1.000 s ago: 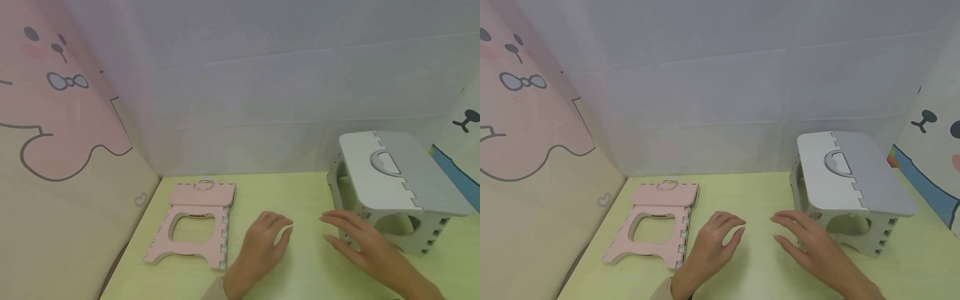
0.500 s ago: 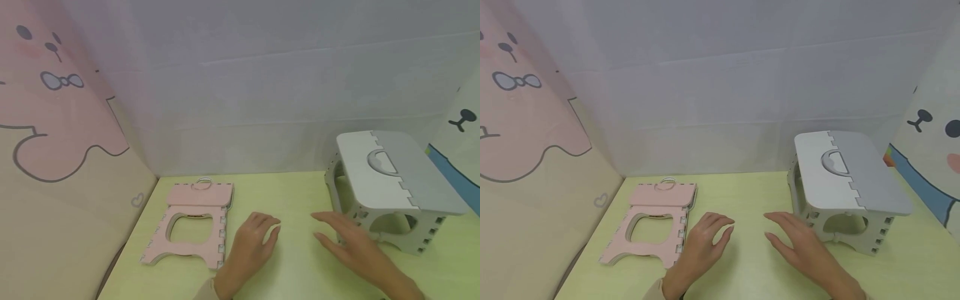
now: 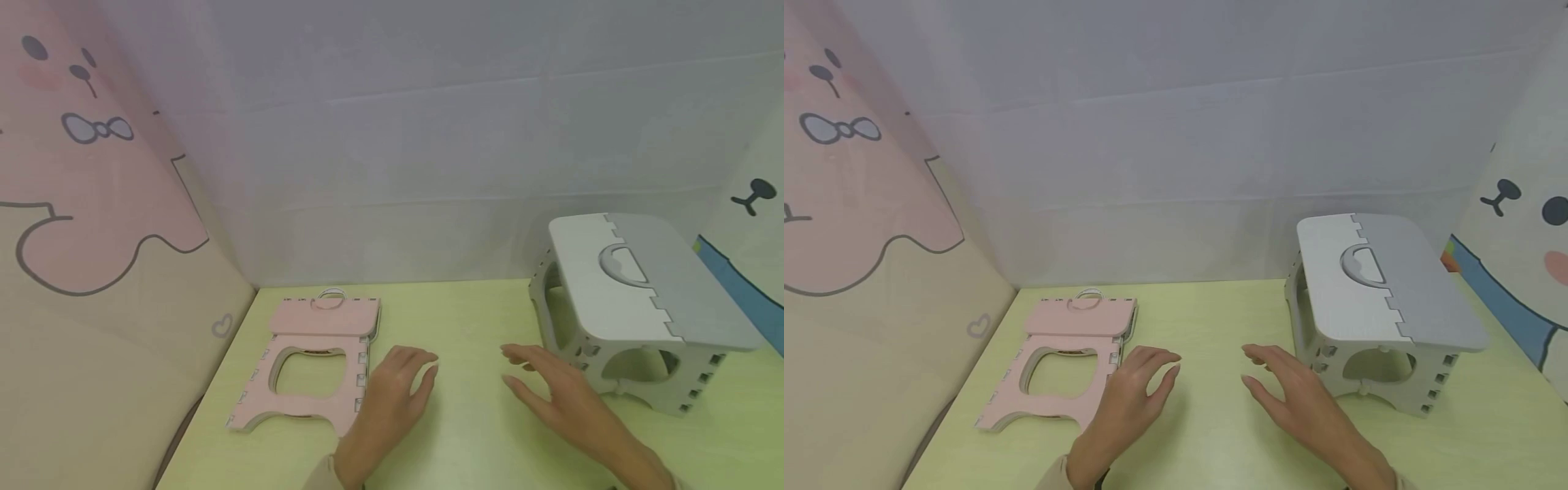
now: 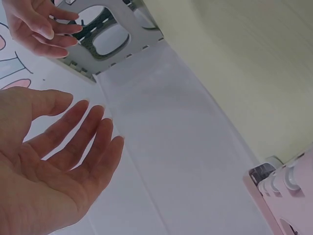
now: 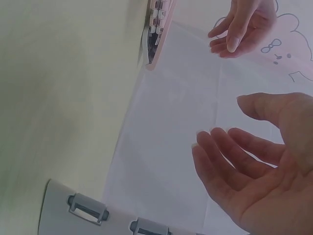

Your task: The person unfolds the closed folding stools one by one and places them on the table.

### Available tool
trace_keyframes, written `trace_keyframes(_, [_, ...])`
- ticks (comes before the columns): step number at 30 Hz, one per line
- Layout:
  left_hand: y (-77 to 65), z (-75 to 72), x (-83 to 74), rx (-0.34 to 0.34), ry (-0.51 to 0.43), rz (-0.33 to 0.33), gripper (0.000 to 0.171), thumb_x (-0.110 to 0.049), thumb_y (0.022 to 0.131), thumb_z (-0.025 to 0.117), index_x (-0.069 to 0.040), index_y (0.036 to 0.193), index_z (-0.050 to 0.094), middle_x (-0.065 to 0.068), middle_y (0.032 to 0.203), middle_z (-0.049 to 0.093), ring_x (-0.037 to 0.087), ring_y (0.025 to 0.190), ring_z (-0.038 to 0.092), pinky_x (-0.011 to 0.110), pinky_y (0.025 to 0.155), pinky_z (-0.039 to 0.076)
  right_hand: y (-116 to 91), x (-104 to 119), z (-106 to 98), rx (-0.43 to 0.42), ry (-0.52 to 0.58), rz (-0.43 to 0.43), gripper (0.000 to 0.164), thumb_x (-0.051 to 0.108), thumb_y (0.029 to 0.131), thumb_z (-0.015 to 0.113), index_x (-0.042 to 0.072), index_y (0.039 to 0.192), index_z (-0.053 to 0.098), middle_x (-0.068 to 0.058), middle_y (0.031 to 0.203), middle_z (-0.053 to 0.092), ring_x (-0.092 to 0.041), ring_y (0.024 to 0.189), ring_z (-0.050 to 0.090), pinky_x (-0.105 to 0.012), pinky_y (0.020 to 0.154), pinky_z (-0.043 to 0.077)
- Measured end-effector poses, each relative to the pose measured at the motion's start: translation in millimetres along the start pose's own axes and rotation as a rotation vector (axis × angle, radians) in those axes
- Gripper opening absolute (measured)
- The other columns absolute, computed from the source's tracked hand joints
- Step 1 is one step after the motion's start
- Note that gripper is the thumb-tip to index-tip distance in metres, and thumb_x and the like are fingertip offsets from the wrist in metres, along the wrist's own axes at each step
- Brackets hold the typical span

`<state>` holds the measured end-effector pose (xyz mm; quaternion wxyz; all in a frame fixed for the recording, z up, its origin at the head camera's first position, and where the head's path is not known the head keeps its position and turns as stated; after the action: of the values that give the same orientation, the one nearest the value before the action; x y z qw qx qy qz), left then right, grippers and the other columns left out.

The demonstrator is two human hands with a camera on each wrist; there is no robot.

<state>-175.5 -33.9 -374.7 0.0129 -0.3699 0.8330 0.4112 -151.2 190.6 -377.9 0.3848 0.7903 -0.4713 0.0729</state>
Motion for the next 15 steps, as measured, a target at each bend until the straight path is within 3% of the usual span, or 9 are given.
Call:
trace_keyframes(5, [-5.2,-2.0,8.5,0.015,0.018,-0.032,0.018,-0.005,0.085,0.083,-0.009,0.100,0.075,0.002,0.097,0.072,0.016,0.094,0.067,0.026,0.078,0.059,2,-2,5,0.012,0.012,0.021,0.049,0.006,0.085,0.082,0.013,0.131,0.065,0.004,0.115,0.072,-0.013,0.098,0.069,-0.038,0.081,0.059])
trace_keyframes(15, [-12.1,-9.6,20.0,-0.024,0.061,-0.024,0.019,-0.004,0.083,0.083,-0.007,0.099,0.075,0.002,0.097,0.072,0.018,0.092,0.068,0.028,0.075,0.060,6,-2,18,0.015,0.107,0.020,0.044,0.000,0.086,0.079,0.004,0.127,0.065,-0.004,0.115,0.073,-0.018,0.094,0.071,-0.035,0.080,0.061])
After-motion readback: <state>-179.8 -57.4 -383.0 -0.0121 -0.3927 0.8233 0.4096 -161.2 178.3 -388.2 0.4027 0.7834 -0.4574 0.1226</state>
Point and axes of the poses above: each hand's wrist, its own y-axis towards the middle knuckle, its own z-axis out of the palm, x = y × z, the point moved 7 cm from there along y, towards the middle knuckle
